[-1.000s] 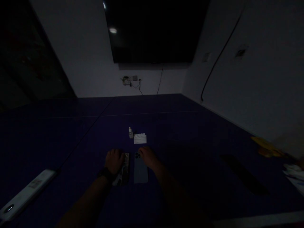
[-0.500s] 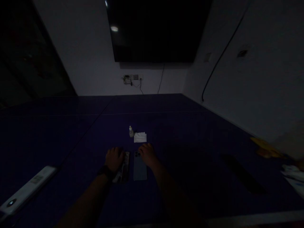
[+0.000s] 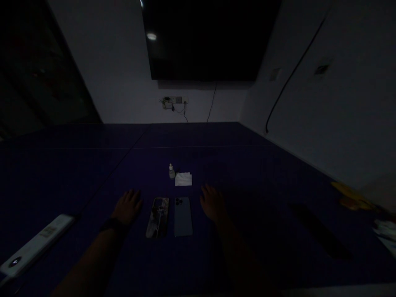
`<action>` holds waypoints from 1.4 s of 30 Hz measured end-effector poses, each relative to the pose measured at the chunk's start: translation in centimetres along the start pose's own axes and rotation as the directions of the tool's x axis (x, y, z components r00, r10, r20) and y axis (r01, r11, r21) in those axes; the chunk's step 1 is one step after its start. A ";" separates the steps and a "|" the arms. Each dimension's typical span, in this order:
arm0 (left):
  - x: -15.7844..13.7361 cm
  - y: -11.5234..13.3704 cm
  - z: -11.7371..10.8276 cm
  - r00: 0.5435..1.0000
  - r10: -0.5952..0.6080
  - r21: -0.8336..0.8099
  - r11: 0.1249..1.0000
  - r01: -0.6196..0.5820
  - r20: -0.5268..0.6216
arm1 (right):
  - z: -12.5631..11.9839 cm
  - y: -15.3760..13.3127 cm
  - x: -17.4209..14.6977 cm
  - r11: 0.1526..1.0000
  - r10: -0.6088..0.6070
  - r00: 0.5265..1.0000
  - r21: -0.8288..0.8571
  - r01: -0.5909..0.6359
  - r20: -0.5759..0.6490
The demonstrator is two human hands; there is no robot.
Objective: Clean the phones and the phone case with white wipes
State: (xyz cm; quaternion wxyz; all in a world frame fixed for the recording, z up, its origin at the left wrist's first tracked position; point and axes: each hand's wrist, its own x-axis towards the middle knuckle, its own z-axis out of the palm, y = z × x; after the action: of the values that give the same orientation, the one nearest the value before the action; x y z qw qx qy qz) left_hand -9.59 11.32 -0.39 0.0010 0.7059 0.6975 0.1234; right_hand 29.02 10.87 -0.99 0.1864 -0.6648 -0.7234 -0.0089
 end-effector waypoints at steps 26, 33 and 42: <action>2.4 1.9 0.3 0.987 -0.153 -0.045 0.988 0.150 -0.058 | 1.8 -4.7 13.7 0.834 0.317 0.889 0.350 -0.427 0.331; 2.5 2.0 0.0 0.987 -0.155 -0.085 0.985 0.151 -0.040 | 3.1 -4.2 13.4 0.489 0.369 0.877 0.738 -0.464 0.307; 2.3 2.5 -0.8 0.985 -0.167 -0.242 0.958 0.151 -0.047 | 5.0 -4.0 12.0 -0.236 0.325 0.857 0.912 -0.335 0.399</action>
State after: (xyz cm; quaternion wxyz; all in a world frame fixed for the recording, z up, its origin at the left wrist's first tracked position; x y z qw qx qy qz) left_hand -7.23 13.36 1.18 0.0717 0.6377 0.7319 0.2291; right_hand 23.27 23.21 -1.31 0.6068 -0.4661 -0.2767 0.5814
